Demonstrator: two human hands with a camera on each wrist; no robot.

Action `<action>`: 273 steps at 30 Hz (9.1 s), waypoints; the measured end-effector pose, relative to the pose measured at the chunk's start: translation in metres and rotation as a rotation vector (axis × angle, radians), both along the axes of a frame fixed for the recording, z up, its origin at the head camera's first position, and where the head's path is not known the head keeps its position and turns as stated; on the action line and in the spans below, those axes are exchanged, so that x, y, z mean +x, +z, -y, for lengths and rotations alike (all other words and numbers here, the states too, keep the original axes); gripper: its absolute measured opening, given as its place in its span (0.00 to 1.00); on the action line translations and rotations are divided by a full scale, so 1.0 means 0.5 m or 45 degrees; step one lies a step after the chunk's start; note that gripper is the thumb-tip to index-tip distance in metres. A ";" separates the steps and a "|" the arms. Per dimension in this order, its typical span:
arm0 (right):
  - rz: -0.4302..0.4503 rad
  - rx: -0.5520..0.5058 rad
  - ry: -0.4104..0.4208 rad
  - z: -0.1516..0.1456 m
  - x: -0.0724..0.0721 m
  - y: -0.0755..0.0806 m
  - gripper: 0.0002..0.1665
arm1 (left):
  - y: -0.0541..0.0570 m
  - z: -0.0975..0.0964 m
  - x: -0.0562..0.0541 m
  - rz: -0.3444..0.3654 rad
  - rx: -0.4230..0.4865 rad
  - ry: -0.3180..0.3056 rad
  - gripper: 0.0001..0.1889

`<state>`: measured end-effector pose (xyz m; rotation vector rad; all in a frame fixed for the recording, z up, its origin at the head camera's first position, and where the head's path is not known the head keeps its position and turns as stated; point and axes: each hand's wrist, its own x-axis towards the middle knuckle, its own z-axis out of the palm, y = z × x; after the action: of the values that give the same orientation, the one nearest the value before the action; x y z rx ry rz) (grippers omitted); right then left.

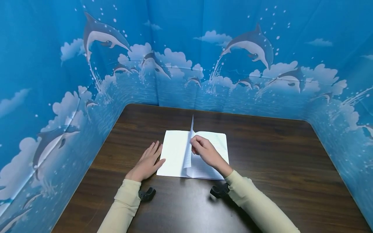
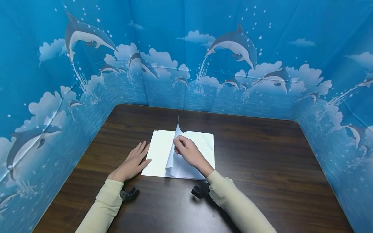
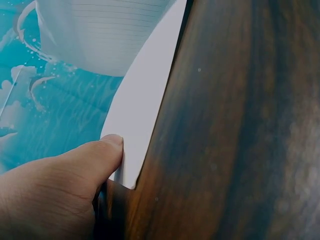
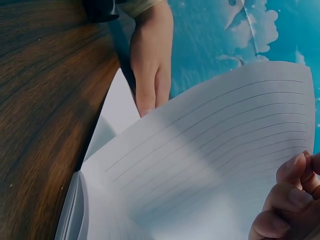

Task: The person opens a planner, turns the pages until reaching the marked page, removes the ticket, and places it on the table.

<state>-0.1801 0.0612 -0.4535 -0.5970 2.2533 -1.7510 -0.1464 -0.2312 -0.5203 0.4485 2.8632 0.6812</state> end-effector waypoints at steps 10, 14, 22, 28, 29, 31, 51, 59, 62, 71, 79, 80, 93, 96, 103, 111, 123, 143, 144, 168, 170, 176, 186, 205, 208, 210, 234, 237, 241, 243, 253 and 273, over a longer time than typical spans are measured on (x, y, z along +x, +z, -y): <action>0.005 0.010 0.013 0.016 0.001 0.002 0.20 | -0.007 0.002 -0.003 0.041 0.019 0.008 0.40; -0.002 0.001 0.004 0.017 -0.003 0.002 0.21 | -0.006 0.003 -0.007 0.024 0.017 0.009 0.40; -0.003 -0.013 0.018 0.022 -0.008 -0.001 0.21 | -0.002 0.002 -0.006 0.025 0.021 0.010 0.40; -0.003 -0.014 0.021 0.026 -0.008 -0.002 0.20 | -0.005 0.004 -0.007 0.047 0.017 0.015 0.40; -0.002 -0.011 0.019 0.026 -0.008 -0.003 0.20 | -0.005 0.004 -0.007 0.040 0.017 0.013 0.40; 0.002 -0.005 0.018 0.027 -0.008 -0.004 0.20 | -0.004 0.004 -0.006 0.044 0.019 0.011 0.40; -0.066 0.264 0.100 0.026 0.006 -0.035 0.19 | -0.011 0.010 -0.010 0.003 0.126 -0.018 0.34; -0.191 0.582 0.322 0.033 0.018 -0.054 0.19 | 0.009 0.005 -0.013 0.072 0.215 0.037 0.31; -0.232 0.627 0.386 0.034 0.023 -0.061 0.18 | 0.006 0.005 -0.011 0.076 0.192 0.031 0.33; -0.250 0.516 0.160 -0.033 0.007 -0.052 0.16 | -0.010 0.012 -0.014 0.102 0.144 0.015 0.39; -0.085 0.566 -0.464 -0.197 -0.019 -0.047 0.18 | -0.006 0.014 -0.018 0.055 0.120 0.013 0.39; -0.044 0.598 -0.495 -0.211 -0.018 -0.050 0.19 | -0.003 0.014 -0.018 0.042 0.116 0.010 0.39; 0.132 0.869 -0.479 -0.227 0.010 -0.093 0.25 | -0.009 0.004 0.002 0.052 0.160 0.021 0.38; 0.137 0.883 -0.482 -0.225 0.010 -0.094 0.24 | -0.011 0.005 0.003 0.048 0.178 0.018 0.38; 0.154 0.846 -0.480 -0.227 0.004 -0.093 0.18 | -0.009 0.007 0.001 0.012 0.203 0.005 0.38; 0.132 0.814 -0.484 -0.226 0.000 -0.096 0.15 | -0.011 0.008 -0.002 0.021 0.170 0.011 0.38; 0.106 0.726 -0.467 -0.242 0.002 -0.097 0.17 | -0.006 0.005 -0.002 0.043 0.103 0.049 0.38; -0.021 0.442 -0.428 -0.234 -0.007 -0.088 0.24 | -0.007 0.006 -0.005 0.049 0.095 0.042 0.39; -0.030 0.429 -0.424 -0.232 -0.007 -0.086 0.24 | -0.007 0.006 -0.005 0.047 0.094 0.040 0.39; -0.100 0.240 -0.347 -0.184 -0.022 -0.041 0.21 | -0.009 0.008 -0.006 0.025 0.066 0.028 0.38; -0.099 0.232 -0.343 -0.177 -0.022 -0.036 0.21 | -0.011 0.008 -0.006 0.024 0.069 0.025 0.38; -0.096 0.213 -0.308 -0.155 -0.024 -0.022 0.23 | -0.012 0.008 -0.004 0.025 0.080 0.022 0.38; -0.144 0.193 -0.249 -0.128 -0.027 -0.003 0.26 | -0.001 0.004 0.000 0.027 0.111 0.023 0.38; -0.107 0.162 -0.201 -0.084 -0.033 0.018 0.28 | -0.013 0.011 -0.006 0.035 0.136 0.011 0.38; -0.094 0.149 -0.192 -0.076 -0.033 0.023 0.28 | -0.013 0.012 -0.005 0.029 0.147 0.006 0.38; -0.095 0.145 -0.187 -0.070 -0.034 0.024 0.28 | -0.015 0.014 -0.006 0.033 0.140 0.010 0.38; -0.103 0.180 -0.218 -0.061 -0.026 0.013 0.30 | -0.016 0.010 -0.007 0.007 0.101 0.020 0.38; -0.073 0.161 -0.257 -0.076 -0.023 0.000 0.32 | -0.015 0.011 -0.007 0.003 0.114 0.020 0.38; 0.014 0.118 -0.282 -0.099 -0.018 -0.024 0.39 | -0.012 0.011 -0.009 0.013 0.109 0.013 0.38; 0.059 0.087 -0.293 -0.106 -0.015 -0.035 0.40 | -0.014 0.013 -0.010 0.013 0.108 0.010 0.38; 0.136 -0.115 -0.371 -0.107 -0.013 -0.058 0.19 | -0.027 0.017 -0.015 0.058 0.089 0.015 0.39; -0.029 0.523 -0.456 -0.168 -0.009 -0.064 0.23 | -0.018 0.009 -0.008 0.007 0.149 -0.007 0.38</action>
<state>-0.1845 0.1451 -0.4854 -0.1348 2.7581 -1.3413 -0.1504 -0.2356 -0.5291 0.4695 2.8263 0.8508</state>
